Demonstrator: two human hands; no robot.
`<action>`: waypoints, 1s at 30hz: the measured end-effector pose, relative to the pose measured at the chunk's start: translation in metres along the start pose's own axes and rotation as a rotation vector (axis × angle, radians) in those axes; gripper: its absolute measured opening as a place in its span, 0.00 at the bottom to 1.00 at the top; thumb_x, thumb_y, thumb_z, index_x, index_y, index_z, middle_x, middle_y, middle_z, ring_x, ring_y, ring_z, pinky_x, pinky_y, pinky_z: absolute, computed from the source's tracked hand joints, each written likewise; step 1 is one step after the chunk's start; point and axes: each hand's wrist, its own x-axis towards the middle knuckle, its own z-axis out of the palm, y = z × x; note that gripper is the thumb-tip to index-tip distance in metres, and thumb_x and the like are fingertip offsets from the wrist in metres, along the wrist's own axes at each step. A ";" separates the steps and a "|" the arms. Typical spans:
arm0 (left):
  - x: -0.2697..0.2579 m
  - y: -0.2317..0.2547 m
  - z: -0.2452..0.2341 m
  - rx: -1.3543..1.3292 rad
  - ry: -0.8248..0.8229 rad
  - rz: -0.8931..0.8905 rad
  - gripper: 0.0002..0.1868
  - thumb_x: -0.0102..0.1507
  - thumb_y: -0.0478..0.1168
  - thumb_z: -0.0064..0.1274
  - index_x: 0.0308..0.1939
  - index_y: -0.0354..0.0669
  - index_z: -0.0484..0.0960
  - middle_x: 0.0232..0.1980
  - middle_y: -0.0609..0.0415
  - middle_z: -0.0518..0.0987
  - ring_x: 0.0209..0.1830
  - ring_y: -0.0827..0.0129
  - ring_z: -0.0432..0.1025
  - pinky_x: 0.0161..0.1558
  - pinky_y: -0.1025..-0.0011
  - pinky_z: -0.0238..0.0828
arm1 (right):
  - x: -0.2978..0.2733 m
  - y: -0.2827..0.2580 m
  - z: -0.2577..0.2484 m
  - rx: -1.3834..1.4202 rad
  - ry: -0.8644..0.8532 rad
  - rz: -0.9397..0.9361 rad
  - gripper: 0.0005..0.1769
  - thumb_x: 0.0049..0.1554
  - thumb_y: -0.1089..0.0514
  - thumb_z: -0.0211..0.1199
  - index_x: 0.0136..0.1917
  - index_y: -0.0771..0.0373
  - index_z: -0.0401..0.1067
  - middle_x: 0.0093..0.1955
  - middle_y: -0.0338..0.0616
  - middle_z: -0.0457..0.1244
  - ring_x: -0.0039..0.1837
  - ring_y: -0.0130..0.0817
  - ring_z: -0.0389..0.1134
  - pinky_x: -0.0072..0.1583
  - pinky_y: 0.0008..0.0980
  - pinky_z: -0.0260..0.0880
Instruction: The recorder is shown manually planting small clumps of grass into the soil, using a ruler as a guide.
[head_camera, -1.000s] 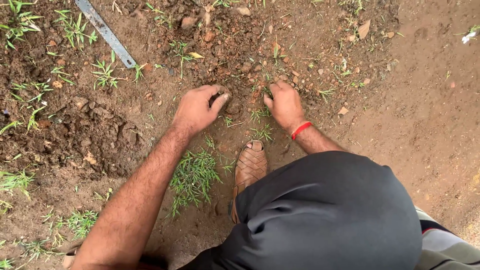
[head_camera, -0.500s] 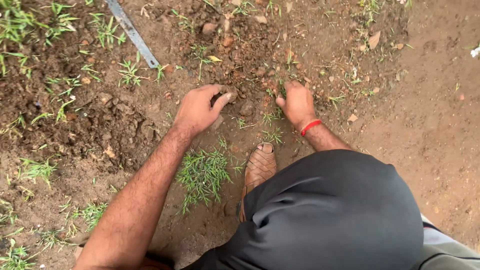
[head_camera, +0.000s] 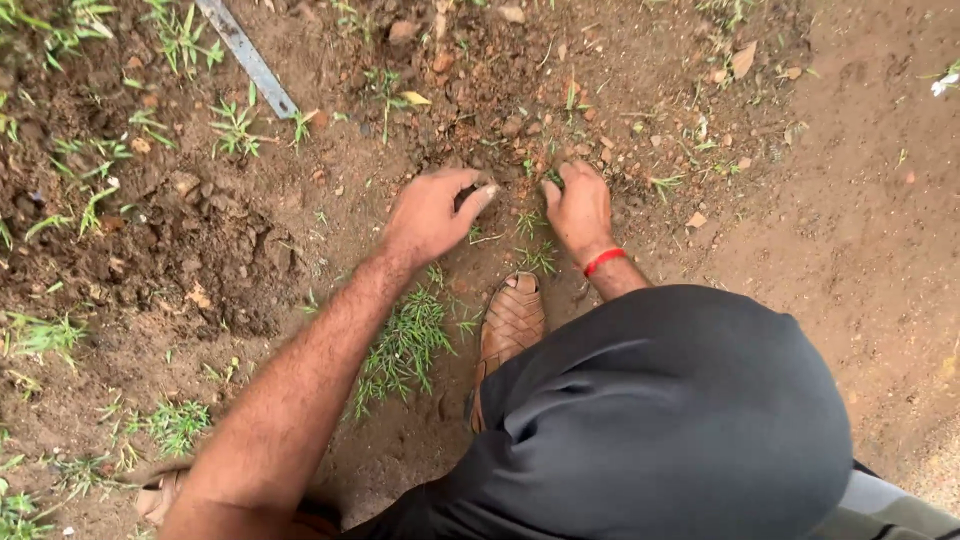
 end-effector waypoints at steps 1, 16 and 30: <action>0.003 0.000 0.002 0.000 0.011 0.066 0.19 0.69 0.53 0.52 0.53 0.42 0.84 0.48 0.44 0.84 0.47 0.50 0.79 0.51 0.55 0.76 | 0.006 0.006 0.003 -0.016 0.005 -0.008 0.13 0.57 0.58 0.68 0.50 0.71 0.75 0.46 0.59 0.66 0.48 0.55 0.70 0.53 0.49 0.72; 0.035 0.022 0.017 -0.223 0.027 -0.032 0.19 0.69 0.52 0.52 0.56 0.46 0.84 0.39 0.48 0.86 0.37 0.65 0.79 0.43 0.64 0.76 | 0.025 -0.014 0.003 0.099 0.012 0.211 0.19 0.50 0.50 0.73 0.44 0.69 0.77 0.36 0.58 0.69 0.42 0.50 0.74 0.49 0.46 0.74; 0.051 0.014 0.031 -0.452 -0.024 -0.221 0.18 0.71 0.52 0.48 0.49 0.42 0.84 0.34 0.57 0.84 0.31 0.76 0.79 0.39 0.72 0.78 | 0.022 -0.004 0.010 0.293 -0.024 0.390 0.15 0.52 0.52 0.69 0.43 0.67 0.76 0.30 0.45 0.66 0.35 0.30 0.67 0.42 0.37 0.70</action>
